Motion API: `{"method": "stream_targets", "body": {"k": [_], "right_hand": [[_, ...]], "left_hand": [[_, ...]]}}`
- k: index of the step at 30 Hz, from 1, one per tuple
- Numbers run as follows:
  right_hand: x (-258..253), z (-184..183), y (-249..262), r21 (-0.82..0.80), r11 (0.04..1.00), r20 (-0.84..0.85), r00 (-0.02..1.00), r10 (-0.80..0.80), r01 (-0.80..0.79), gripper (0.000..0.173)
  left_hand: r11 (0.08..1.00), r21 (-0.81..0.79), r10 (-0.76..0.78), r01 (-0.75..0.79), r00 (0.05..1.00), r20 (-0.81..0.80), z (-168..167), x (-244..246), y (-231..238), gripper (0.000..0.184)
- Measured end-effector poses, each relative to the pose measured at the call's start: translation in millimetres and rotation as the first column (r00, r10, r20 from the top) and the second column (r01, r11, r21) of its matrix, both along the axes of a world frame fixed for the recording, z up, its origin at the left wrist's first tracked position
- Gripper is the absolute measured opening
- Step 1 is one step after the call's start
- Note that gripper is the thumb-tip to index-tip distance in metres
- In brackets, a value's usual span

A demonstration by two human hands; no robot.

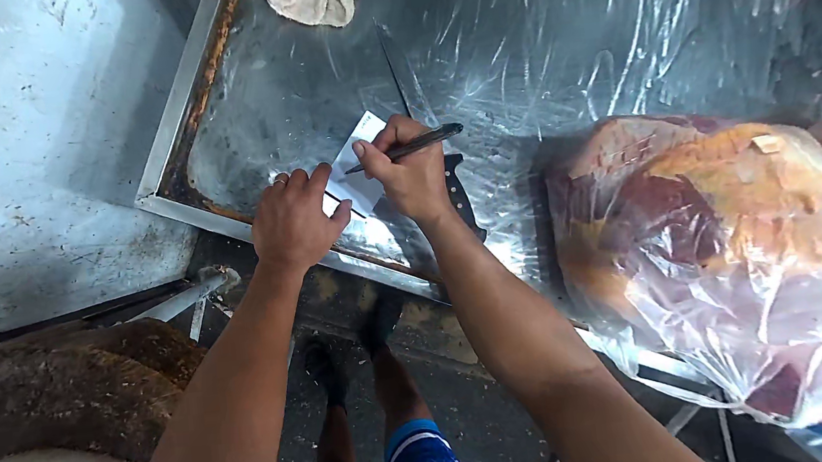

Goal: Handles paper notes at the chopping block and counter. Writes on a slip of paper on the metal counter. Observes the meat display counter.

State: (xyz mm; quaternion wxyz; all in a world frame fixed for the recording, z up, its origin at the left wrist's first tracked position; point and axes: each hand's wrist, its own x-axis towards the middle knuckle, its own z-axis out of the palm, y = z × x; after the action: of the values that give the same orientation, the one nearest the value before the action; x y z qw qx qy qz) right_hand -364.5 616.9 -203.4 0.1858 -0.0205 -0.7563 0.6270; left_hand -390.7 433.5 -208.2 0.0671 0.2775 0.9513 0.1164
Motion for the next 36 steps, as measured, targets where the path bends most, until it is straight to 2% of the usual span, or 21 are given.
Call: {"method": "stream_targets", "body": {"k": [8, 13, 18, 29, 36], "right_hand": [[-2, -18, -4, 0.082, 0.996, 0.006, 0.999, -0.048, 0.047, 0.031], [0, -29, -2, 0.165, 0.986, 0.068, 0.997, -0.037, 0.025, 0.032], [-3, -30, -3, 0.177, 0.984, 0.095, 0.995, -0.028, 0.011, 0.032], [-7, -29, -6, 0.314, 0.949, 0.118, 0.99, -0.08, 0.039, 0.034], [-7, -29, -5, 0.305, 0.951, 0.129, 0.988, -0.082, 0.039, 0.036]], "left_hand": [[1.0, 0.006, -0.007, 0.007, 1.0, -0.014, -2, 0, 0, 0.059], [1.0, -0.002, -0.006, 0.006, 1.0, -0.004, -2, 1, 1, 0.059], [1.0, -0.009, 0.001, -0.001, 1.0, -0.003, -1, 1, 1, 0.059], [1.0, -0.005, -0.002, 0.002, 1.0, -0.019, -2, 0, 1, 0.06], [1.0, -0.008, 0.0, 0.0, 1.0, -0.004, -2, 0, 1, 0.06]]}}
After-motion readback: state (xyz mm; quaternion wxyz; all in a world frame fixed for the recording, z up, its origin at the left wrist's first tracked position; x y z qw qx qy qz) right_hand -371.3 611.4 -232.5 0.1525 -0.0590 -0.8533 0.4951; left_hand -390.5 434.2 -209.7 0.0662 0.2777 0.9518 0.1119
